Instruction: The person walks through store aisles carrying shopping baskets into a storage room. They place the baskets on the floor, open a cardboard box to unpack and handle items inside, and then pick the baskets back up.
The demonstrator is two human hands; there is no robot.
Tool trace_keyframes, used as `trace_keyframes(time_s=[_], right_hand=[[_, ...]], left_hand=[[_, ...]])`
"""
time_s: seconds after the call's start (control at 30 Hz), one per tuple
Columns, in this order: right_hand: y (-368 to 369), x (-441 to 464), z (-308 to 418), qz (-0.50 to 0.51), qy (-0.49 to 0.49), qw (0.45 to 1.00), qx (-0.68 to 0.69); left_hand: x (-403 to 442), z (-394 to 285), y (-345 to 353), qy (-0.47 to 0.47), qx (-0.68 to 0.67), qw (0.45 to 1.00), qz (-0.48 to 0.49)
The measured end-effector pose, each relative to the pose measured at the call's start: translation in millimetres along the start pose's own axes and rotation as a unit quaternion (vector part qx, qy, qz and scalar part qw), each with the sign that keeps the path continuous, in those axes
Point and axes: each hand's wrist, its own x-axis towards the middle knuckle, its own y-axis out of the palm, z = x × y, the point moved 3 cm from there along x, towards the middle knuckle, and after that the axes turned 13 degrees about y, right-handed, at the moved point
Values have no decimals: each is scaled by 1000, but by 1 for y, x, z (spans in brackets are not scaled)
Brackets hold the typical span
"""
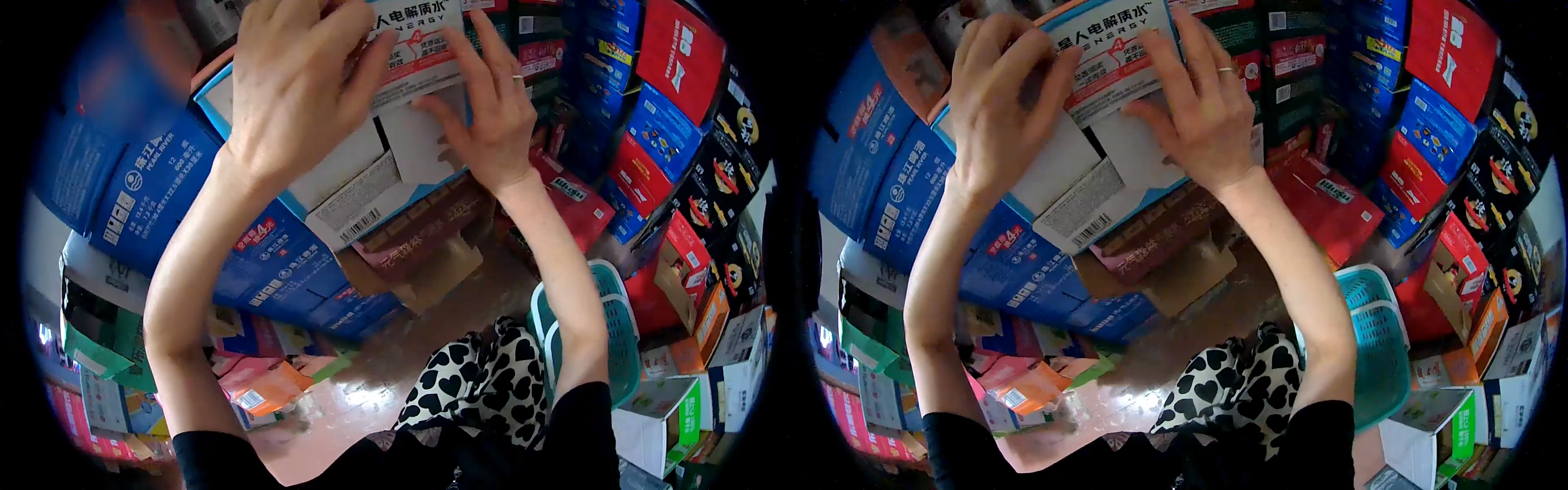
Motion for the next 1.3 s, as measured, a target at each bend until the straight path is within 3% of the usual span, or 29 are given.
trace_keyframes(time_s=[0.03,0.1,0.17,0.33,0.47,0.53,0.67,0.8,0.87,0.93,1.03,1.17,1.23,1.3], right_hand=[[2,10,-1,-61,-122,990,-32],[-6,13,3,-119,-238,962,-67],[-15,14,10,2,-238,964,-116],[-12,17,6,-28,-271,954,-127],[-16,25,11,-28,-328,937,-116],[-7,37,11,-35,-302,953,-19],[-12,51,16,-67,-357,931,30],[1,87,17,78,-313,934,-151],[0,96,23,15,-320,942,-96],[-8,77,29,13,-290,954,-69],[-20,30,37,-48,-161,985,28],[-39,-51,26,6,-17,1000,1],[-46,-90,10,17,137,989,46],[-51,-141,-3,59,369,915,156]], left_hand=[[1,-1,-2,1,-8,1000,-12],[-1,-2,-4,18,-5,1000,-15],[-6,-1,-5,40,0,999,-21],[-18,1,-6,103,-133,969,-182],[-25,-4,-8,91,-114,976,-162],[-27,-6,-8,96,-116,976,-155],[-28,-11,-7,69,-100,978,-168],[-22,-17,-12,10,-55,996,-71],[-21,-14,-13,-4,-39,999,-31],[-22,-10,-13,4,-58,998,-24],[-23,-8,-14,32,-69,996,-38],[-28,-1,-8,44,-80,993,-72],[-29,-4,-8,46,-78,994,-55],[-35,-2,-6,11,-85,994,-62]])
